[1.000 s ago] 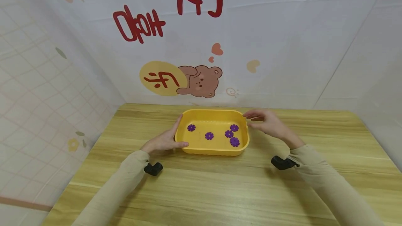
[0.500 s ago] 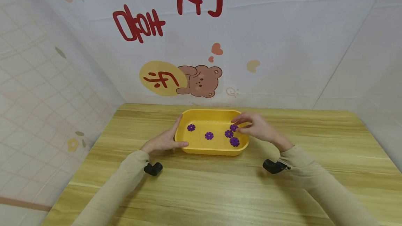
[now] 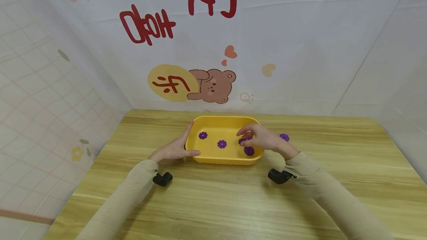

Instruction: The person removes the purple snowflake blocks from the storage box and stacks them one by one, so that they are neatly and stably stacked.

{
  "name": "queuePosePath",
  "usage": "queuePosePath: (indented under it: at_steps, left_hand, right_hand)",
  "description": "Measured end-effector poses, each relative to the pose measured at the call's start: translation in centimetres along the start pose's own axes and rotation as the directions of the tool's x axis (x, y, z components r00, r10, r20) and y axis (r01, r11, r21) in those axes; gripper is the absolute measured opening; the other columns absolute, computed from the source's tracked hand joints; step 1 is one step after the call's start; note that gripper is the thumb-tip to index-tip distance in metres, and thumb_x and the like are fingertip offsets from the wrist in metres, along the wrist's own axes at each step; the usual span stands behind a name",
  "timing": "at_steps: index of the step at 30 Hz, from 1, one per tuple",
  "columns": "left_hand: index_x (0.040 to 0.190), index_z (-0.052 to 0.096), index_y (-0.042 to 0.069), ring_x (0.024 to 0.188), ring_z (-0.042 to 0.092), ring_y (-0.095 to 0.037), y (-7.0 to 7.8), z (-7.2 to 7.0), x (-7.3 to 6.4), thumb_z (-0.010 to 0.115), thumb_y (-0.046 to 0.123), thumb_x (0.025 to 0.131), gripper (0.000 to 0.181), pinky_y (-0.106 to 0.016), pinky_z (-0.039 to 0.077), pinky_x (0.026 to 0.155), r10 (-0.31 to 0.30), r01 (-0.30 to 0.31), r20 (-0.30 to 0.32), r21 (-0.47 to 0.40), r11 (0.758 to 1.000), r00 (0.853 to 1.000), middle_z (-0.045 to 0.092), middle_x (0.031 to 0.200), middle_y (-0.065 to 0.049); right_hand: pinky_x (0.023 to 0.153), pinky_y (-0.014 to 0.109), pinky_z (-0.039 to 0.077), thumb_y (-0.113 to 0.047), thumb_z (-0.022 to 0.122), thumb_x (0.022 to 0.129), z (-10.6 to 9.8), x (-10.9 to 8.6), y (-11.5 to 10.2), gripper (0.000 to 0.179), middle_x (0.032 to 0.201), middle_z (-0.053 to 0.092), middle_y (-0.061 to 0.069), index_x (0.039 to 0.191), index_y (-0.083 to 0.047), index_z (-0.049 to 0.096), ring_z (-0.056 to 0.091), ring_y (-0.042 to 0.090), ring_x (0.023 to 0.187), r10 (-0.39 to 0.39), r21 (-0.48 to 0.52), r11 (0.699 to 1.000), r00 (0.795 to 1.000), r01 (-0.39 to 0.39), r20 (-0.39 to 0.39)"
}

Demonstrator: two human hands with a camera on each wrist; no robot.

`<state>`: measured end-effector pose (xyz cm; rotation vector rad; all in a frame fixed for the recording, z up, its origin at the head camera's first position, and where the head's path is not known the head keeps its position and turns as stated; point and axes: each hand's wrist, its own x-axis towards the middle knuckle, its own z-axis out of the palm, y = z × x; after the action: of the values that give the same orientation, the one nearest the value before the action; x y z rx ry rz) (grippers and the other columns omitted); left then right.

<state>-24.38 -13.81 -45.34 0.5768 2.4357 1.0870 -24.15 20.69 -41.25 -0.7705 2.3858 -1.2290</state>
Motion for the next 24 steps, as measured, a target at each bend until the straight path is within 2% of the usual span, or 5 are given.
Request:
queuePosePath:
  at_steps: [6,11,15,21,24]
  left_hand:
    - [0.150,-0.023,0.029,0.133,0.038,-0.033,0.1,0.0,0.0,0.074,0.052,0.081,0.122,-0.043,0.028,0.109,0.010,-0.010,0.009,-0.002,1.000,1.000,0.012,0.158,-0.019]
    - [0.151,-0.023,0.029,0.130,0.041,-0.031,0.0,0.0,0.0,0.074,0.050,0.081,0.121,-0.043,0.029,0.109,0.012,-0.012,0.008,-0.007,1.000,1.000,0.014,0.158,-0.019]
    - [0.150,-0.024,0.029,0.127,0.045,-0.029,0.1,0.0,0.0,0.075,0.048,0.082,0.121,-0.043,0.029,0.109,0.003,-0.003,0.008,-0.013,1.000,1.000,0.017,0.157,-0.019]
    - [0.150,-0.023,0.029,0.130,0.042,-0.029,-0.1,0.0,0.1,0.075,0.047,0.082,0.121,-0.042,0.027,0.110,-0.003,0.003,0.003,-0.022,1.000,1.000,0.013,0.159,-0.016]
    - [0.150,-0.023,0.029,0.131,0.041,-0.029,-0.2,0.0,0.1,0.075,0.047,0.082,0.121,-0.042,0.026,0.111,-0.001,0.001,0.003,-0.024,1.000,1.000,0.011,0.159,-0.016]
  right_hand:
    - [0.090,0.046,0.048,-0.009,0.069,0.089,0.6,0.4,-0.1,0.036,0.123,0.057,0.024,0.120,0.006,0.060,0.051,0.046,0.114,0.044,-0.032,0.999,0.998,-0.043,0.044]
    - [0.092,0.047,0.044,-0.010,0.071,0.087,1.1,1.1,-0.6,0.038,0.117,0.059,0.021,0.120,0.006,0.060,0.052,0.041,0.110,0.119,-0.092,0.989,0.991,-0.113,0.067]
    - [0.090,0.043,0.043,-0.011,0.072,0.086,1.5,1.6,-0.6,0.040,0.112,0.060,0.020,0.119,0.007,0.060,0.053,0.036,0.105,0.154,-0.089,0.985,0.984,-0.146,0.091]
    - [0.086,0.035,0.046,-0.010,0.074,0.085,2.2,1.9,-0.2,0.039,0.110,0.061,0.020,0.116,0.009,0.060,0.056,0.029,0.099,0.139,-0.011,0.990,0.982,-0.139,0.131]
    - [0.087,0.037,0.047,-0.007,0.074,0.085,2.6,2.1,0.0,0.037,0.111,0.062,0.020,0.116,0.008,0.061,0.057,0.031,0.100,0.120,0.003,0.993,0.984,-0.122,0.134]
